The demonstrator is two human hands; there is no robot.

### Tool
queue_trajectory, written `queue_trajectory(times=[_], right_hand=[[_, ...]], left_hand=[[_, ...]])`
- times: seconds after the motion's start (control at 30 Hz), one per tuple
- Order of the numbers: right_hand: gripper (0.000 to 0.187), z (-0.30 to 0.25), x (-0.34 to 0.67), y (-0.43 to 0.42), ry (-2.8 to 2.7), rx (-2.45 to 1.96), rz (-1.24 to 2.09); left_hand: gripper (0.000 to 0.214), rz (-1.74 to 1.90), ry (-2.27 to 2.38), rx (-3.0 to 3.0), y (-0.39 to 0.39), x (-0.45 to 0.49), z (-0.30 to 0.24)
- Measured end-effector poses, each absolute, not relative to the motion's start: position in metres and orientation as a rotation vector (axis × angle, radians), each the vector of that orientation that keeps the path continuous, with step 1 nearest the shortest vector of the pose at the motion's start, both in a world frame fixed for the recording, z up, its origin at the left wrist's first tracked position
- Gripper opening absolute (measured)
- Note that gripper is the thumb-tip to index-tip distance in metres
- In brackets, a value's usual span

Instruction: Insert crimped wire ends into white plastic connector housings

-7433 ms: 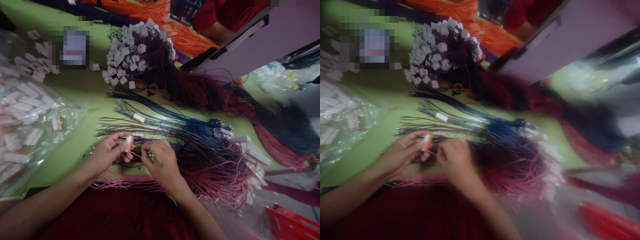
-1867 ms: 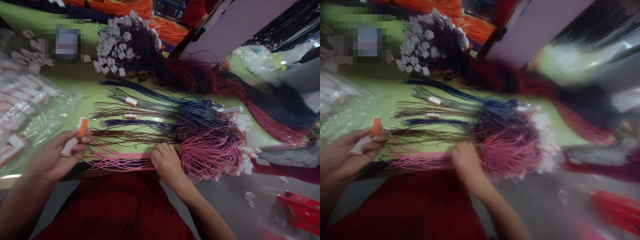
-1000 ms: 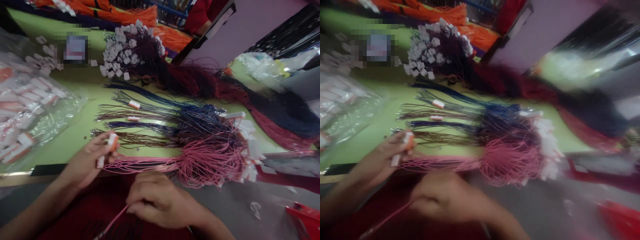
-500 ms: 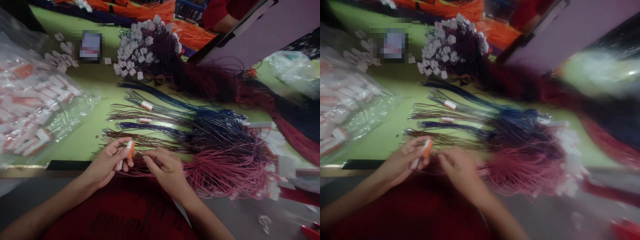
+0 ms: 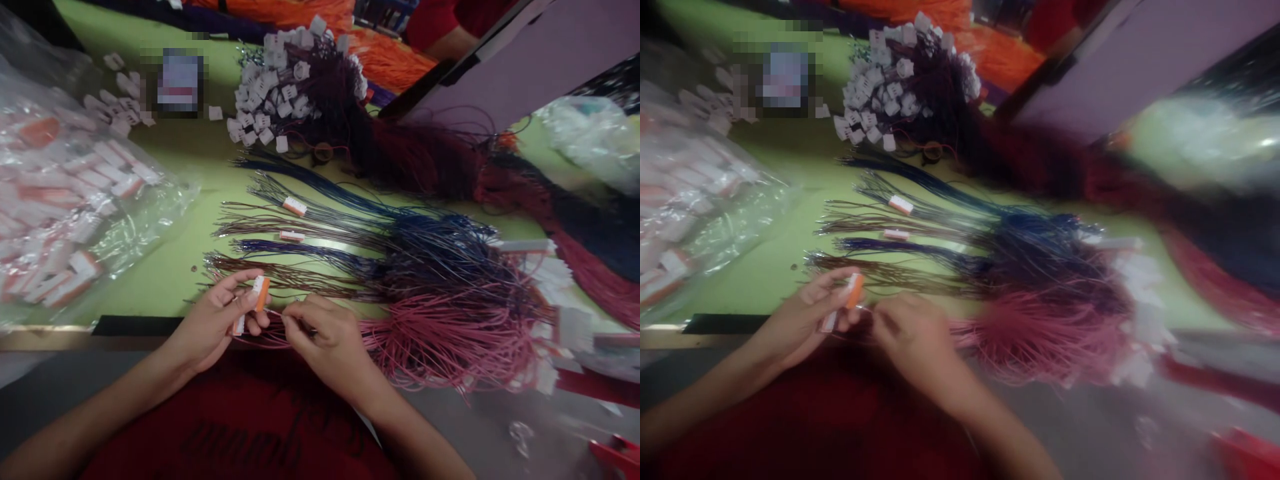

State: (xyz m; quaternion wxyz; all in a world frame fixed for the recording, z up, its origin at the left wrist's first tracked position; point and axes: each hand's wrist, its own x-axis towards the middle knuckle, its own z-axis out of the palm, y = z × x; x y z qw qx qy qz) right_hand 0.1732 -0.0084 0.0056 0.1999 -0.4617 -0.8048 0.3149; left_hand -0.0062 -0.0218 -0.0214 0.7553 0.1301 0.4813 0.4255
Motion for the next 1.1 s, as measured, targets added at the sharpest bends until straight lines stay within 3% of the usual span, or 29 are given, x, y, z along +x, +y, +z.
queue_trajectory(times=[0.53, 0.87, 1.1], right_hand=[[0.015, 0.0005, 0.1708, -0.0100, -2.330, -1.274, 0.836], [0.022, 0.0040, 0.1692, -0.0086, -2.475, -1.184, 0.616], [0.023, -0.0016, 0.1650, -0.0085, -2.368, -1.173, 0.744]], left_hand=[[0.032, 0.920, 1.075, 0.401, -0.0235, -0.0072, -0.0230], [0.036, 0.924, 1.107, 0.440, -0.0232, -0.0032, -0.0262], [0.038, 0.898, 1.142, 0.411, -0.0188, -0.0023, -0.0227]])
